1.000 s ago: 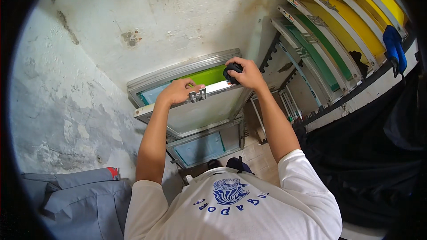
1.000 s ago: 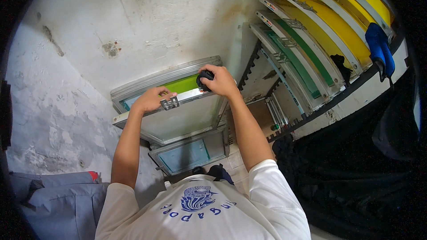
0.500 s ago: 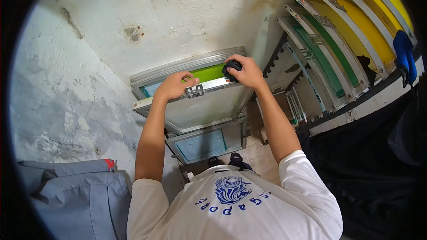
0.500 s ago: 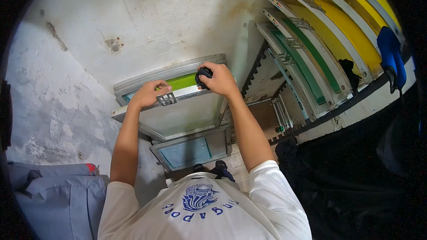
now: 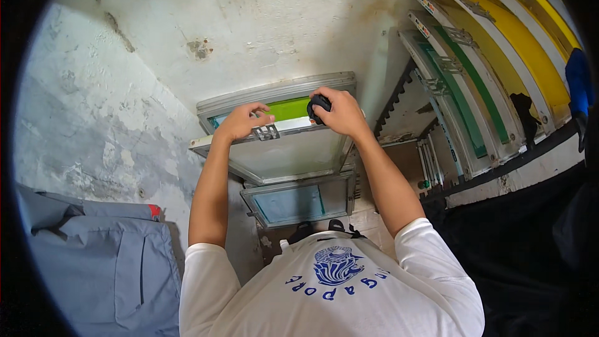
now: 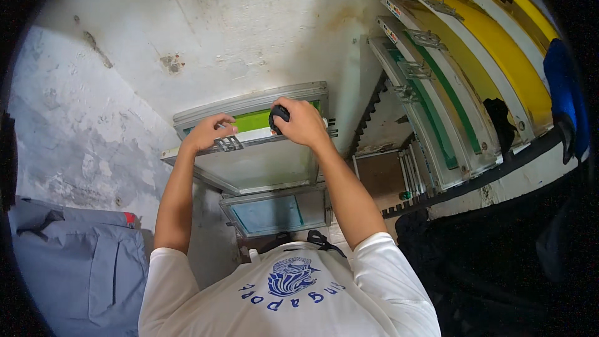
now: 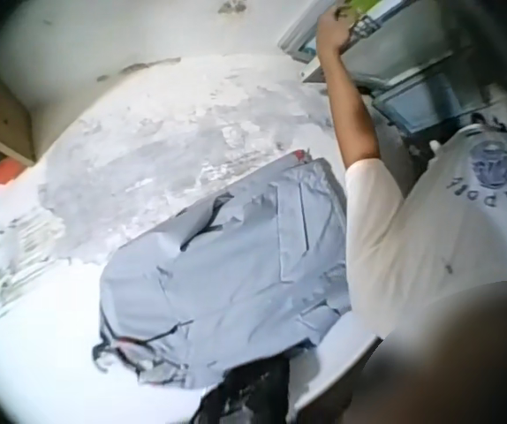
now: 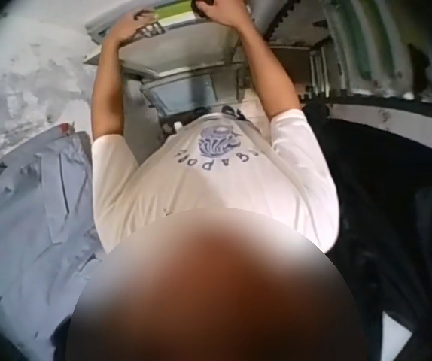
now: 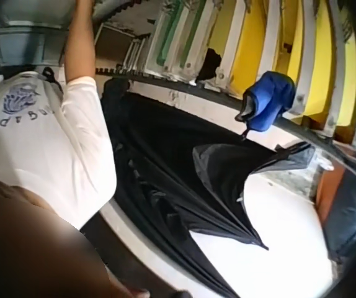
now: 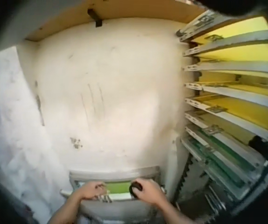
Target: Organizes and rearranges various screen printing frames on a storage rack while applying tape to specific edges.
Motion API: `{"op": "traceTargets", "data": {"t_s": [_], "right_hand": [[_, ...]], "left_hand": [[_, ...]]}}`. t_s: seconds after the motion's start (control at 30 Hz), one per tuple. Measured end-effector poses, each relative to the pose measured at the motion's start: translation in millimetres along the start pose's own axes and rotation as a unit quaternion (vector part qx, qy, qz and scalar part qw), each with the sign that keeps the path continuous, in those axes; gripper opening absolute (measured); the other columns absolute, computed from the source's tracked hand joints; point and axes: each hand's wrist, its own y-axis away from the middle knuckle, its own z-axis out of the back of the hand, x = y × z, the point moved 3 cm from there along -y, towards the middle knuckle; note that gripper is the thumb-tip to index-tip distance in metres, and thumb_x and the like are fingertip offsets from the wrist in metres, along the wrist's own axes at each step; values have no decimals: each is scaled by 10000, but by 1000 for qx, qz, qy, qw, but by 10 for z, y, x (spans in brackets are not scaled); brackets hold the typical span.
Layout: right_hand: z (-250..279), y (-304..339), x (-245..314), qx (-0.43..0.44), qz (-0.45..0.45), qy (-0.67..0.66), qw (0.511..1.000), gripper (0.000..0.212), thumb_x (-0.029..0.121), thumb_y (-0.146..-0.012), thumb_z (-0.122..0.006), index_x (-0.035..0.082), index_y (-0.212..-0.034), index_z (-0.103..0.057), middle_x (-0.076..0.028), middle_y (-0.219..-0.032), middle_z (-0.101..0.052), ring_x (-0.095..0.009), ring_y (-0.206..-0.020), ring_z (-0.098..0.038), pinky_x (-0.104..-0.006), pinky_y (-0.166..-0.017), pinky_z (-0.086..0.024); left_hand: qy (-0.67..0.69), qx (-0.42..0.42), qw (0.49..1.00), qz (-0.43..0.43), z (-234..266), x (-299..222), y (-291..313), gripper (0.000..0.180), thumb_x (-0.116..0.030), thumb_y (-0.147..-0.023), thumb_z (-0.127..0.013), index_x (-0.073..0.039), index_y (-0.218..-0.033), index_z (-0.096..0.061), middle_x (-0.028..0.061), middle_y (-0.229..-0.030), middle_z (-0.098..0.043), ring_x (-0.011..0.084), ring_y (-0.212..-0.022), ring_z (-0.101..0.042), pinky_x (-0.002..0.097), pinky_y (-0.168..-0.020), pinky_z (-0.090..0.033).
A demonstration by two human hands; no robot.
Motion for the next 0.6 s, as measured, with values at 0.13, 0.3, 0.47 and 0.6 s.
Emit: {"op": "traceTargets", "data": {"t_s": [0.13,0.3,0.47,0.6], "right_hand": [[170,-28,10,-4,7,18,1000,232,186,-841,-717,118,-1062,-730,-185,-941,-754,-425,-880,-709,-490,-799,-574],[338,72,35,-7,19,4,1000,234,195,-849,-711,120,-1070,-723,-179,-969,-754,-425,-890,-706,-499,-801,-572],[317,218,-70,-3,32,7,999,240,199,-855,-697,116,-1079,-713,-181,-1009,-751,-430,-921,-704,-506,-816,-569],[372,293,-55,-1,23,14,1000,233,187,-853,-684,108,-1071,-708,-182,-1010,-751,-426,-943,-703,-512,-833,-563]], "left_hand": [[6,-34,999,-34,-1,-129,-66,536,-429,-861,-854,-9,-1165,-720,22,-910,-702,100,-795,-583,280,-749,-503],[14,-21,999,-44,-64,-364,3,525,-375,-838,-888,21,-1137,-715,29,-924,-705,99,-794,-599,270,-737,-512],[55,-18,998,-19,-226,-299,112,491,-306,-829,-896,3,-1165,-713,54,-1003,-712,111,-841,-641,272,-792,-533],[35,-29,998,-40,-271,-303,133,472,-294,-836,-887,-3,-1169,-721,56,-988,-712,122,-867,-638,282,-806,-533]]}}
